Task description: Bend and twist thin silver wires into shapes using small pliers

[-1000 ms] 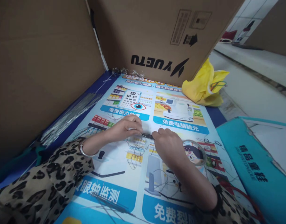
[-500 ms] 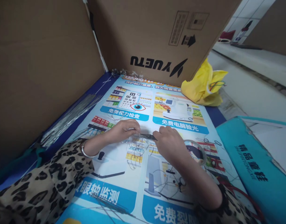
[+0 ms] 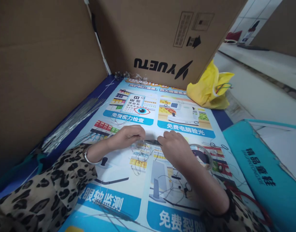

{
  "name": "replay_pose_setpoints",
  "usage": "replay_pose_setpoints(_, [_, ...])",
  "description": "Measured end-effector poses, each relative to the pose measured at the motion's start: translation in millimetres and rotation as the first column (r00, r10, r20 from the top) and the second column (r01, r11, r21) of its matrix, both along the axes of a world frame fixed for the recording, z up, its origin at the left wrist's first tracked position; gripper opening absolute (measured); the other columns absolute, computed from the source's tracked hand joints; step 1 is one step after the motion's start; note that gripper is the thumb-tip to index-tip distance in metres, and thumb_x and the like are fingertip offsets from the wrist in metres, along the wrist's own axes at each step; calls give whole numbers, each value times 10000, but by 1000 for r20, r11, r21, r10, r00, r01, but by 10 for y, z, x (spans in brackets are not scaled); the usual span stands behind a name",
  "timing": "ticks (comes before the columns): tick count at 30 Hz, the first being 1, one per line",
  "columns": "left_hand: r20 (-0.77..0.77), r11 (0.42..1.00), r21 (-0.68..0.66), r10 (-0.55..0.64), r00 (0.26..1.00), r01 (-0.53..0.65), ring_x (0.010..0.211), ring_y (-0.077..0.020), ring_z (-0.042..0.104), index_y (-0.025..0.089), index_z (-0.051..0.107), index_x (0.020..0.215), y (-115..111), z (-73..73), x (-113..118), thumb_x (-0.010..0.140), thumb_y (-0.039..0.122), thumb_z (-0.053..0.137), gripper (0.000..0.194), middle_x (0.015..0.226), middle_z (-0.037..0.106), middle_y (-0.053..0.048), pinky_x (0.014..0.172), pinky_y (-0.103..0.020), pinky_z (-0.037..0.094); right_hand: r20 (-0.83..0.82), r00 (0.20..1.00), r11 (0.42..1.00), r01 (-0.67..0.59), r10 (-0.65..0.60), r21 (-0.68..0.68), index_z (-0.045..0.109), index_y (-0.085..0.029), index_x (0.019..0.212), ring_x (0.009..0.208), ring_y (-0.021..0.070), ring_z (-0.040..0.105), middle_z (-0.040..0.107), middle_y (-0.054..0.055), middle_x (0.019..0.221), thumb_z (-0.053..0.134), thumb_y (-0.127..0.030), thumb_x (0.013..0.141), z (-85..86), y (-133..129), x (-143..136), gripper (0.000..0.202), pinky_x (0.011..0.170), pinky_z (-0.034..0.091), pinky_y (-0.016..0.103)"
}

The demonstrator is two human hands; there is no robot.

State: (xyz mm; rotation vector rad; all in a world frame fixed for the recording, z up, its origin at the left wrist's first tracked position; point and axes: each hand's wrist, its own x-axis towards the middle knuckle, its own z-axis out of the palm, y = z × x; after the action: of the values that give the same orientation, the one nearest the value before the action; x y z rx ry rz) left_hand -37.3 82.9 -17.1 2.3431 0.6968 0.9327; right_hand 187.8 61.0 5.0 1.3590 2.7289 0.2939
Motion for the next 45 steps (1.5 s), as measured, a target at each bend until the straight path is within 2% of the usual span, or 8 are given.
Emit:
replay_pose_setpoints(14, [61,1000,5,-22,998,21,796,-109,550,160,573,784,-8,17,9,800,8,431,209,793,618,-22,730,-236,450,-69,998,999,13,-15,-31,638,-198,863,801,179,514,593,37,798,501,-197,820,-83,24,8,143,684,315,276])
replay_pose_setpoints(22, [65,1000,14,-25,998,24,800,-106,546,159,567,787,-1,-5,11,800,-1,432,210,793,614,-21,728,-231,448,-67,998,1000,21,-19,22,633,-202,842,796,180,512,595,39,794,500,-203,817,-89,-18,5,136,672,309,279])
replay_pose_setpoints(45, [71,1000,-20,0,998,2,794,-110,568,167,591,778,7,-7,10,819,48,452,187,792,631,-25,729,-247,472,-36,994,995,100,-100,6,610,-209,801,785,177,533,609,39,803,475,-242,822,-49,-59,-54,141,596,285,275])
